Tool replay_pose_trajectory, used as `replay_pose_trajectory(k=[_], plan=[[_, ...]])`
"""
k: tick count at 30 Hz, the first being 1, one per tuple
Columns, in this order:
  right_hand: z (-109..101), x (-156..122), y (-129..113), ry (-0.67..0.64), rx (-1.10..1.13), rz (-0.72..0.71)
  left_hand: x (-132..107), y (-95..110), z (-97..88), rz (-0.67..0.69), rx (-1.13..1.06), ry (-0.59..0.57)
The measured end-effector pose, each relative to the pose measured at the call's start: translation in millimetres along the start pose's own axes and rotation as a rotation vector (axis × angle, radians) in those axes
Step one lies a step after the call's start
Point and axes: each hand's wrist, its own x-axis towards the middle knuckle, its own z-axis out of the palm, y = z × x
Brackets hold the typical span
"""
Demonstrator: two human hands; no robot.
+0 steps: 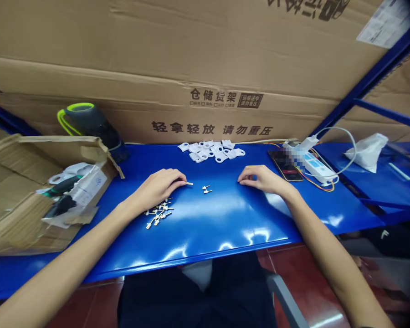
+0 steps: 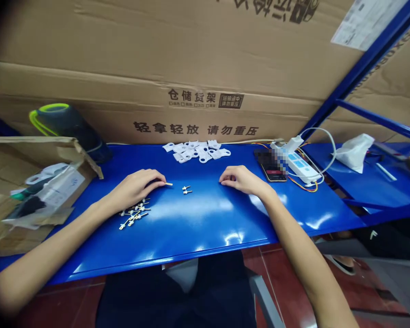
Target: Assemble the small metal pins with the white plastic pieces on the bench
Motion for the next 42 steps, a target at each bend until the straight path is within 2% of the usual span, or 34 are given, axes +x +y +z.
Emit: replay_pose_trajectory(k=[5,11,14,19,22,25,34,38,42], plan=[[5,2,1,-0.007,0.034,-0.028,7,15,-4.7,0.016,0.003,0.045],[6,1,4,0.027,0.180,0.074,46,59,-9.7,-0.003,0.071,0.202],[4,-2,8,0.015,0.240,0.107,57,68,-0.8,-0.020,0.056,0.269],[-1,-7,15,-0.044,0.333,0.165,46,63,23.8,0.021,0.184,0.196],[-1,-9,15,-0.055,0.372,0.161,41,63,30.3,0.011,0.271,0.244],[4,-11,13,0.007,0.341,0.145,42,69,31.6,-0.023,0.317,0.317],[32,-25,2,0.220,0.200,0.112,28,78,31.1,-0.067,0.352,0.367],[36,-26,0,0.255,0.238,0.130,23,83,29.2,-0.070,0.367,0.409],[31,-26,-1,0.221,0.269,0.115,18,80,23.1,-0.072,0.343,0.415]])
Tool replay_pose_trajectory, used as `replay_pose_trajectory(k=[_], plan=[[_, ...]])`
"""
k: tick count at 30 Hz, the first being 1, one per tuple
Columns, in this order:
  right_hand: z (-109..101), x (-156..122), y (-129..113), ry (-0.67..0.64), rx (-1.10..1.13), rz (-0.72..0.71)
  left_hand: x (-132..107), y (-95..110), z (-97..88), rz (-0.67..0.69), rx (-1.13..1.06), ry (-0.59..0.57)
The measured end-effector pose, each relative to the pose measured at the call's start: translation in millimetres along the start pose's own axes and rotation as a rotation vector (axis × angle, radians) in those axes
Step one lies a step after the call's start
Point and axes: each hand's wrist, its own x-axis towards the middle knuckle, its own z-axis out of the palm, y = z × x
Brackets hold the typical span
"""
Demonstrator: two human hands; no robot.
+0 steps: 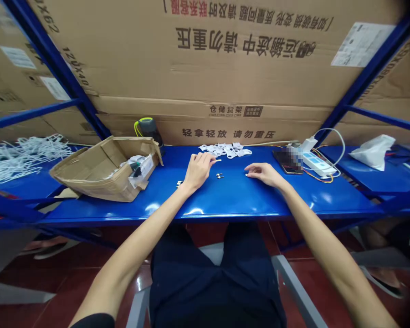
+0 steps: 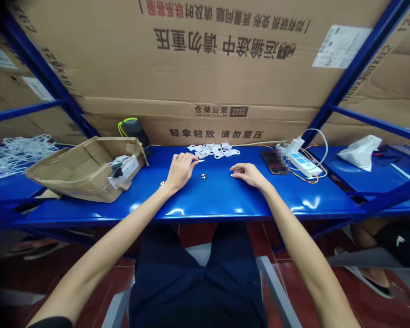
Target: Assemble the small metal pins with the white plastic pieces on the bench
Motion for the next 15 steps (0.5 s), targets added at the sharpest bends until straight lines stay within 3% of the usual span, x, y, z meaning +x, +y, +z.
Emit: replay_pose_trajectory(k=[4,10,13,15], plan=[[-7,14,-12,-0.014,0.046,0.020,14,-15,-8.3,0.022,-0.023,-0.003],[1,77,-52,-0.043,0.224,-0.093,55,-26,-11.1,-0.003,-0.151,-0.004],[16,92,-62,-0.133,0.258,-0.128,53,-25,-6.4,-0.049,-0.131,0.054],[25,88,-63,-0.149,0.283,-0.112,44,-22,-4.6,-0.025,-0.085,0.024]])
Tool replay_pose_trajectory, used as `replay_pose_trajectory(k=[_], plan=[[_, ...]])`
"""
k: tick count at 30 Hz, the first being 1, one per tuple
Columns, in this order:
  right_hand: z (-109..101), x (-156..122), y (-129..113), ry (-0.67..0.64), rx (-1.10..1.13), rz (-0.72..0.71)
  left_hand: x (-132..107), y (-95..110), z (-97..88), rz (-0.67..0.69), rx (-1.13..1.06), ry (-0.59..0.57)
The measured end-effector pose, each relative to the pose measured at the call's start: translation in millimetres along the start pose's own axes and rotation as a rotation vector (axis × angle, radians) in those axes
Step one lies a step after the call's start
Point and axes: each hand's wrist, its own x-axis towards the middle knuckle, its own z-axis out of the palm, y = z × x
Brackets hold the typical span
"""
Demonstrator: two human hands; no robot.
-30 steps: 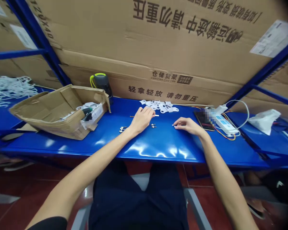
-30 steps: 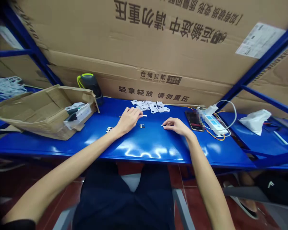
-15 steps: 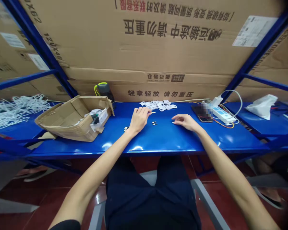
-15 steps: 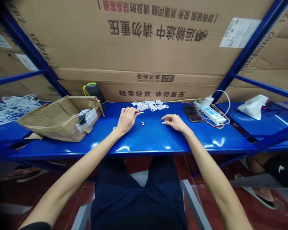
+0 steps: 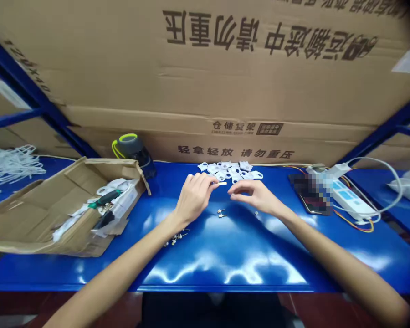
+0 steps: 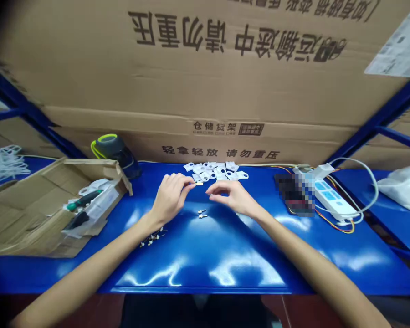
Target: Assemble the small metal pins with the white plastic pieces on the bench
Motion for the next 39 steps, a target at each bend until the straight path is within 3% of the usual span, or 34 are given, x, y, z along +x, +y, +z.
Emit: replay_pose_trajectory(k=[8,20,32,39], plan=[[30,-36,0,0.244,0.045,0.001,-18,12,-1.2,0.039,0.003,-0.089],[51,-32,17,0.391,0.142,0.038,-20,5,12.7,0.186,-0.055,-0.124],[53,-33,20,0.510,0.021,-0.158,-19,-10,0.8,0.167,-0.070,-0.111],[49,-33,28,0.498,-0.081,-0.159,-24,0,12.7,0.198,-0.050,-0.182]])
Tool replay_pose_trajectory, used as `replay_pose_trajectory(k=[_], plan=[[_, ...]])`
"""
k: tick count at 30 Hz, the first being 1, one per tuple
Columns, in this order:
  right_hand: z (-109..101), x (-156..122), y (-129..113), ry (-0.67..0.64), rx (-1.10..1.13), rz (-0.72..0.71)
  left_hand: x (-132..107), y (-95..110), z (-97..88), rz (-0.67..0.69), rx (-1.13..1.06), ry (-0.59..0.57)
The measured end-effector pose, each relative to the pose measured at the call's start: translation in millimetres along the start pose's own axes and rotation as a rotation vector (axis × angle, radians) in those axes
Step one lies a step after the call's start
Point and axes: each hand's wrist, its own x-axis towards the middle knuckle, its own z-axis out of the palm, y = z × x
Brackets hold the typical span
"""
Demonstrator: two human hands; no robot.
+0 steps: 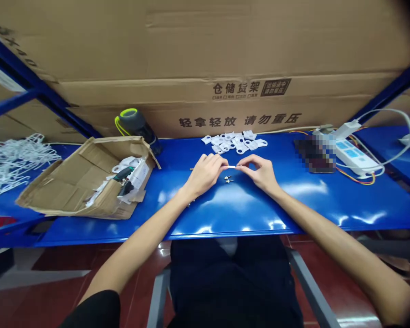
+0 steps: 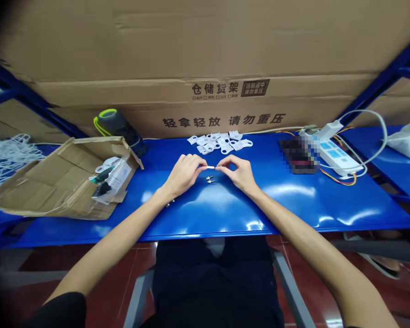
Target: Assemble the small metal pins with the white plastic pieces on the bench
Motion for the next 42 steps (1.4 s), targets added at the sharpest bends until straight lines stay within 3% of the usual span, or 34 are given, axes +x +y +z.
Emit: replay_pose_trajectory(k=[4,9,21,31,42], plan=[[-2,-2,3,-0.022,0.026,-0.001,0,10,5.4,0.005,-0.003,0.005],[-5,0,2,-0.063,-0.024,-0.042,1,5,3.3,0.025,0.023,0.038],[2,0,-9,-0.111,0.004,0.094,0,1,-2.5,0.146,0.109,0.145],[0,-4,-11,-0.104,-0.058,-0.006,-5,-1,4.2,-0.001,-0.110,0.034],[-6,-3,-10,-0.063,-0.014,-0.040,-1,12,0.8,-0.316,-0.570,-0.017]])
